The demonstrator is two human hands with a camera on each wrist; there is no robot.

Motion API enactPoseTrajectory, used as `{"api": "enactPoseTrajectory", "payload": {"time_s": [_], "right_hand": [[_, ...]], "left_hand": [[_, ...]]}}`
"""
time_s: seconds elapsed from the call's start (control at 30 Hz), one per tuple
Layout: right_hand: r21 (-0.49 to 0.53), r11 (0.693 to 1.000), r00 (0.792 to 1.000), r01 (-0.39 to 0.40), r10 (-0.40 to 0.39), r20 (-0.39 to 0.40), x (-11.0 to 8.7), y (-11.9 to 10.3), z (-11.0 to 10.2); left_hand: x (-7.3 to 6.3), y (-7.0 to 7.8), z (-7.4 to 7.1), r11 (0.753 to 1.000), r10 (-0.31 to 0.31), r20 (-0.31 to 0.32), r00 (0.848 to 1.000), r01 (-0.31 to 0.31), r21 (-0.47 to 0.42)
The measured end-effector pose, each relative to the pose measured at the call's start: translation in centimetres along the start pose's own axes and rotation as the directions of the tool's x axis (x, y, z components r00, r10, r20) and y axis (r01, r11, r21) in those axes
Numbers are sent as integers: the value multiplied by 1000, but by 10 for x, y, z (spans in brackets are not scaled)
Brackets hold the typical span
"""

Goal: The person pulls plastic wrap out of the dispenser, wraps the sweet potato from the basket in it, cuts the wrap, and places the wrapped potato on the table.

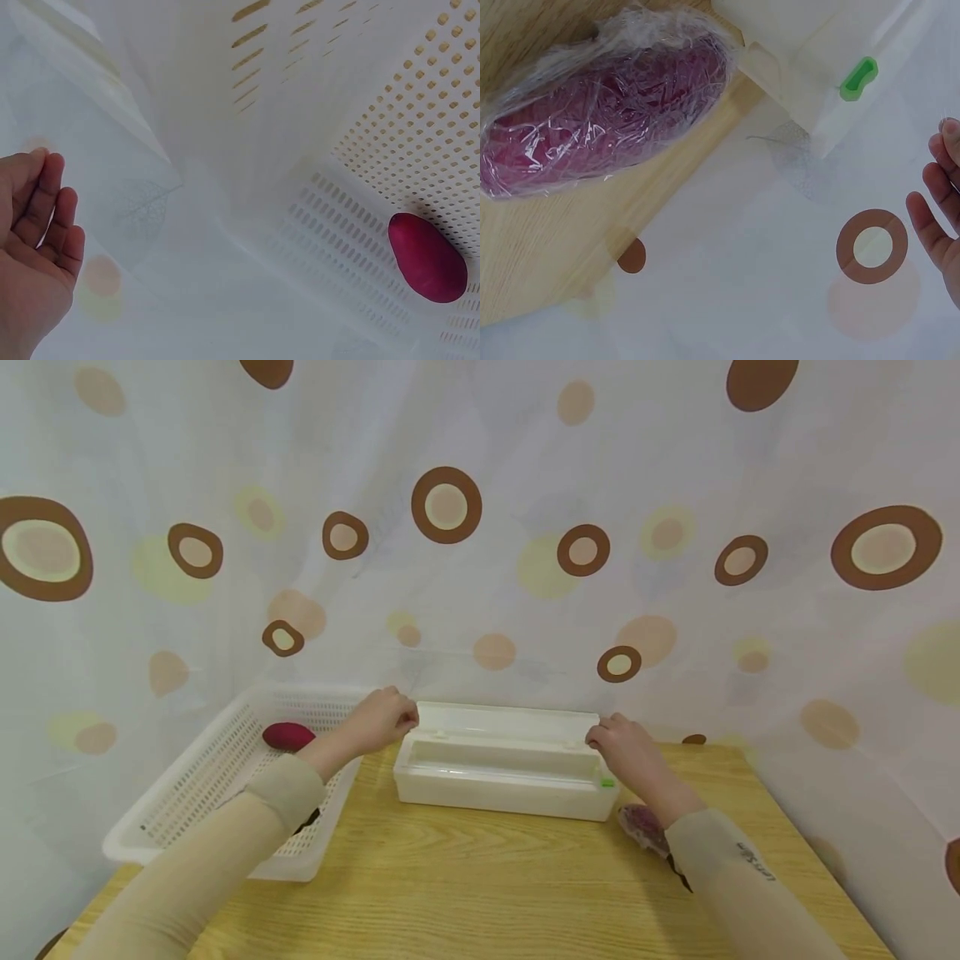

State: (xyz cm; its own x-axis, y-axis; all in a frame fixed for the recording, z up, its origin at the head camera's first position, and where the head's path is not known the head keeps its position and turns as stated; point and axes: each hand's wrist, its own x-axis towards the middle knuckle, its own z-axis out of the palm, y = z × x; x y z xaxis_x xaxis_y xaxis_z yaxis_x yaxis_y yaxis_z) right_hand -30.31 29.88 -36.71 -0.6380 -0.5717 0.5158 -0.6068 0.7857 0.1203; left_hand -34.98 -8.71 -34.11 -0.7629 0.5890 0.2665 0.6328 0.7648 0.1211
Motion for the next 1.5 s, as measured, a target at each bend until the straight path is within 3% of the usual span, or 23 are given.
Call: {"api": "enactPoseTrajectory", "payload": {"time_s": [0.4,0.9,1.5], "right_hand": [[-33,999,1000,-8,8,17,5,2,-12],[-40,998,999,38,-40,-35,11,2,-26],[-39,999,1000,2,-1,25,18,1,-42]], "left_hand": [[1,3,-7,999,-4,-44,999,6,47],[1,7,-24,998,17,-105,994,-11,54],[3,7,-35,999,-2,-115,993,8,50]]}}
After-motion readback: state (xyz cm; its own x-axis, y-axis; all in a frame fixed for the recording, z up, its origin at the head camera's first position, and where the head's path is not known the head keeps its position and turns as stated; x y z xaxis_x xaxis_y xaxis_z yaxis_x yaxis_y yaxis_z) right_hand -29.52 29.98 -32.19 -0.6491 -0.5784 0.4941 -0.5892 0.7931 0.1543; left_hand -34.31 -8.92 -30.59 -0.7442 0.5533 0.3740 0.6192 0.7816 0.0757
